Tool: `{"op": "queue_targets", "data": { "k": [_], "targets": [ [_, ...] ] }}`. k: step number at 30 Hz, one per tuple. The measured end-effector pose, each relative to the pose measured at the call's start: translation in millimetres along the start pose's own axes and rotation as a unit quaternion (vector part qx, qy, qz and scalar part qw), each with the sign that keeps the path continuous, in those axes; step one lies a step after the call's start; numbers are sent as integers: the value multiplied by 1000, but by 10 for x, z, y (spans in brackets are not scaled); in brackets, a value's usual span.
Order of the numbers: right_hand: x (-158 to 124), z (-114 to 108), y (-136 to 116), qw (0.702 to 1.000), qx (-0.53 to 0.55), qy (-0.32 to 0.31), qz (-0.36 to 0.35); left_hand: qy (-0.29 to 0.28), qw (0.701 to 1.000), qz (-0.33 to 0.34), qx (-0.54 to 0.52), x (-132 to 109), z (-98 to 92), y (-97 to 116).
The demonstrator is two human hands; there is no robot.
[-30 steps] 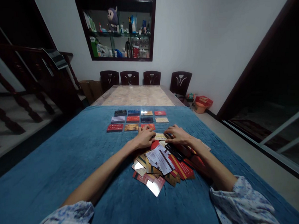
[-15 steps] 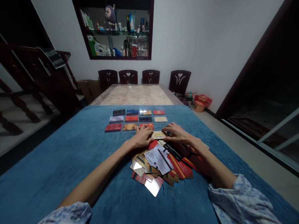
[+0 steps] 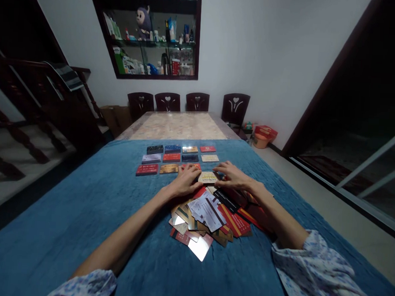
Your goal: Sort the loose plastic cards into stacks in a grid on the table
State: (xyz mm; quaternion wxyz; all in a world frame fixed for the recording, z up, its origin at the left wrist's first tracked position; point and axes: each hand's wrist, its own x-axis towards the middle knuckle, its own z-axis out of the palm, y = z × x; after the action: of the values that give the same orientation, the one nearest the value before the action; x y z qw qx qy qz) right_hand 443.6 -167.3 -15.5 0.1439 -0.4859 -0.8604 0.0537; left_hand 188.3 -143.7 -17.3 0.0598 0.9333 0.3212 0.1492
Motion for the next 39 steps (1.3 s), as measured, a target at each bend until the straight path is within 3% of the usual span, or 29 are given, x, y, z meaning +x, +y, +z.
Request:
{"op": "queue_targets", "data": {
  "k": [6,17,30,39],
  "targets": [
    [-8,-40,23,1000,-5,-17,6,6,1000,-7,7,0,-4,39],
    [-4,-50,112,1000,-25,9,-11,0,999,-14,36,72,-31,75],
    [205,-3,416,997,-73,-1,34,-25,996,4,82,441,-84,34],
    [422,-41,588,992,-94,-49,64,-47,993,-40,105,718,-1,-72]
  ]
}}
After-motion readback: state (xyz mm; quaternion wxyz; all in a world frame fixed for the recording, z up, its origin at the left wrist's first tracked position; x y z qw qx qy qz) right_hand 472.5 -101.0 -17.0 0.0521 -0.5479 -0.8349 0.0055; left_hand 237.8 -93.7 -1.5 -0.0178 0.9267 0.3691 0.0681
